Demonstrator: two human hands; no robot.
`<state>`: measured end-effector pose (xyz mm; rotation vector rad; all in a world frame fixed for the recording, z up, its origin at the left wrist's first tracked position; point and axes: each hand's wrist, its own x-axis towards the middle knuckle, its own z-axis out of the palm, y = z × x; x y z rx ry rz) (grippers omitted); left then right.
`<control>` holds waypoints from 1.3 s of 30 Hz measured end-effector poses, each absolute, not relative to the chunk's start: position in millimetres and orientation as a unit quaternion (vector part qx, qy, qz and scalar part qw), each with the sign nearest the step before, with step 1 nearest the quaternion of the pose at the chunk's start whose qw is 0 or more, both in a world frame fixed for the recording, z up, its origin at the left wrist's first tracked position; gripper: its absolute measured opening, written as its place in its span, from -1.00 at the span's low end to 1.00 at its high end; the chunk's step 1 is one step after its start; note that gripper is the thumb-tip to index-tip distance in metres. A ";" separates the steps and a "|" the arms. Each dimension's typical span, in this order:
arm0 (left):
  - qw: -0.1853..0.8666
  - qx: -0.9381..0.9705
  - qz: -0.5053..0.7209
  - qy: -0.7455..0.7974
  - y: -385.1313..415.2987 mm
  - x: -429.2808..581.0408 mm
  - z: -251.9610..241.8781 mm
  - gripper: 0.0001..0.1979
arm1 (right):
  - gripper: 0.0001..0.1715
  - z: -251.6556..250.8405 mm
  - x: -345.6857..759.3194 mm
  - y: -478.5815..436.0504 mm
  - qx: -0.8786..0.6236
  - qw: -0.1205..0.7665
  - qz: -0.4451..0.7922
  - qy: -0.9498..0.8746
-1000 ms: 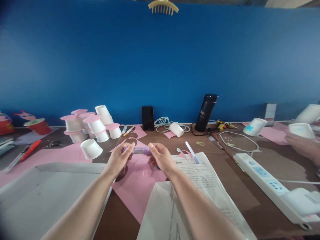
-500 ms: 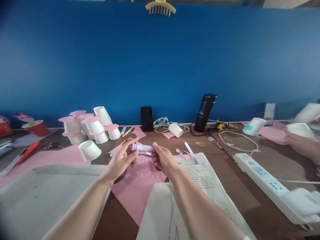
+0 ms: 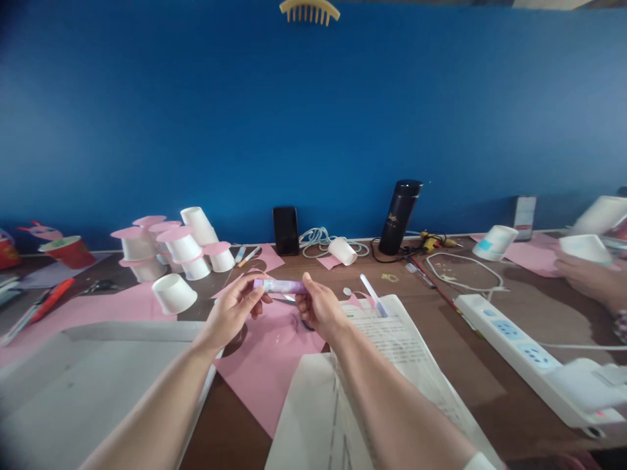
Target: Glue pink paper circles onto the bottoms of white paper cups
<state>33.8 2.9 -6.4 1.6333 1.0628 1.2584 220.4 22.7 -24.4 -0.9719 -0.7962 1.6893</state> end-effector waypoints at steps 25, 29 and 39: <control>0.258 0.676 0.472 0.504 3.5 35.3 -15.6 -0.79 | -0.40 -26.5 214.8 16.6 -0.432 0.520 0.551 -0.490; 0.323 0.456 0.621 0.549 14.4 22.0 -16.1 -0.66 | -0.48 -16.3 233.9 24.4 -0.600 0.508 0.252 -0.563; 0.566 0.193 0.762 0.248 18.5 4.3 1.6 -0.65 | -0.66 -8.9 343.6 43.4 -0.820 0.299 0.081 -0.481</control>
